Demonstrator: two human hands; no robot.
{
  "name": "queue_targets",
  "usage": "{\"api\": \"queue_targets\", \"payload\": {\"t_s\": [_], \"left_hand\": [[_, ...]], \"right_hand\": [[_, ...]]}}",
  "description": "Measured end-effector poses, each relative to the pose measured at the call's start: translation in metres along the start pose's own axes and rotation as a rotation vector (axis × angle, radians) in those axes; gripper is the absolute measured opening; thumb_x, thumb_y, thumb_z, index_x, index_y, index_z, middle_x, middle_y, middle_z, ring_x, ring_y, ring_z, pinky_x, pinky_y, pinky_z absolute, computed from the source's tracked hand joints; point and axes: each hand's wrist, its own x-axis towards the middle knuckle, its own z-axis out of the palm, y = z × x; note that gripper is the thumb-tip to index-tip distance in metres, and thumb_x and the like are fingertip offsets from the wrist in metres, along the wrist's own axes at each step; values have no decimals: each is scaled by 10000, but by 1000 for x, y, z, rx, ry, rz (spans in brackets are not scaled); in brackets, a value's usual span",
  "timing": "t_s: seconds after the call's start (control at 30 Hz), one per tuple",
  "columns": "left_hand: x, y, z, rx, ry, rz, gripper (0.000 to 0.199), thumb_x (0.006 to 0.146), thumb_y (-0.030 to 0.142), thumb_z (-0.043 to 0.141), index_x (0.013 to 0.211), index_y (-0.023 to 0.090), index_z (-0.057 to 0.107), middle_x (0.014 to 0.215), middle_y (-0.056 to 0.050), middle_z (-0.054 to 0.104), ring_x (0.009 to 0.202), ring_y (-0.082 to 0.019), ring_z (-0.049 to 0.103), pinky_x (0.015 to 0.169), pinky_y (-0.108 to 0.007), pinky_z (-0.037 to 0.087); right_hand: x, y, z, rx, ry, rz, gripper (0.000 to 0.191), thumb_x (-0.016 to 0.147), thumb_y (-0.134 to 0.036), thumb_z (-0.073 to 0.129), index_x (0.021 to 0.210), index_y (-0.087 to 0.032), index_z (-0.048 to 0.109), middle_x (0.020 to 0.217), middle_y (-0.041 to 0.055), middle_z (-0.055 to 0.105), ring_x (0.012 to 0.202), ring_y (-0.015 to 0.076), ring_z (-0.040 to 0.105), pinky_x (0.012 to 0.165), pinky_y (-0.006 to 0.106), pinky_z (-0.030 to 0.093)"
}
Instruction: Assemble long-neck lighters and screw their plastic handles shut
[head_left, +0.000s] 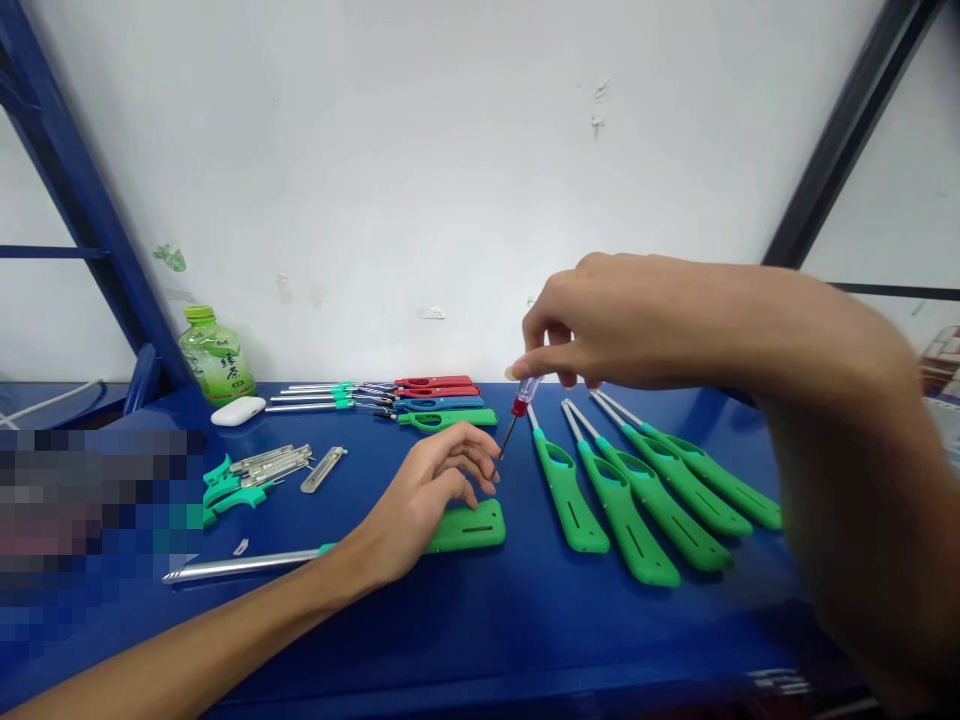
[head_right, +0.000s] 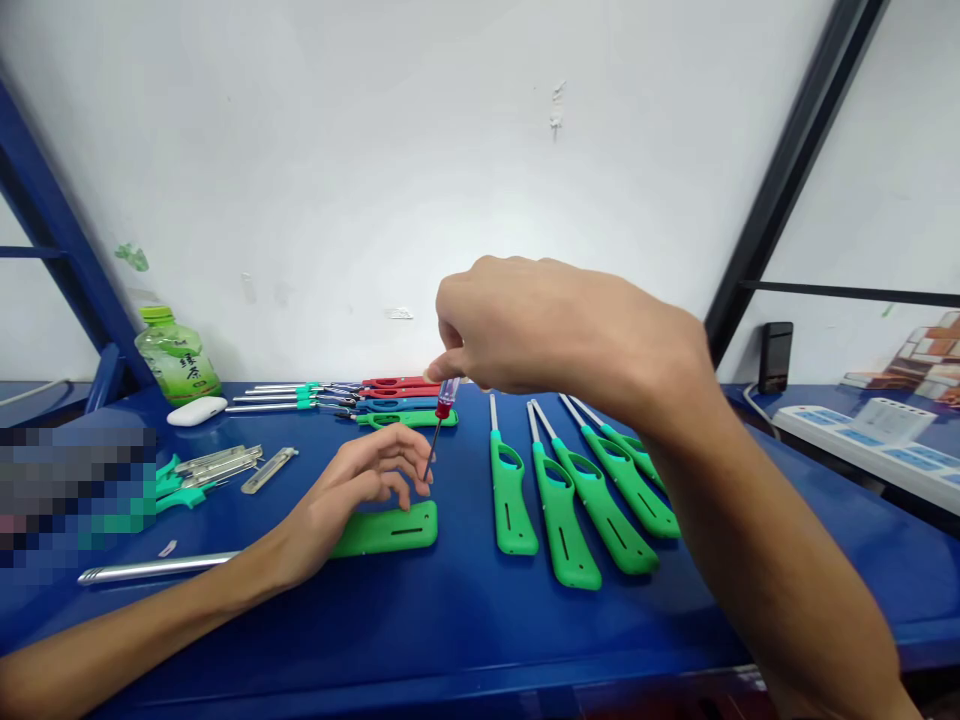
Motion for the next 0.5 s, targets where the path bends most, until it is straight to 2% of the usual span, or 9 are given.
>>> {"api": "queue_targets", "payload": {"t_s": [0.1,0.3,0.4,0.5], "left_hand": [[0,-5,-1,-26,50,45,269,713,172,488,969,191,567,944,-29,614,855,-187,628,697,-305,484],[1,-6,-2,-17,24,68,221,751,192,486,958,186,562,905,-27,606,800,-175,601,662,-298,456],[2,-4,-1,-17,27,88,212,750,217,481,945,184,558,884,-27,596,771,-171,594,637,-292,438],[1,-2,-1,5,23,96,195,754,225,486,927,182,564,857,-24,595,743,-167,586,628,-289,426]], "right_hand": [[-1,2,-2,-40,6,35,294,904,-518,704,898,-244,810,771,46,745,662,209,652,630,330,369],[5,-7,0,-34,11,33,230,891,-422,712,959,-231,821,854,60,766,708,204,656,619,319,361],[11,-17,19,14,-12,-43,143,877,-325,728,915,-220,818,829,51,770,681,186,641,584,300,336],[10,-20,50,128,20,-81,160,909,-342,730,991,-230,810,880,45,792,753,199,678,620,300,360]]}}
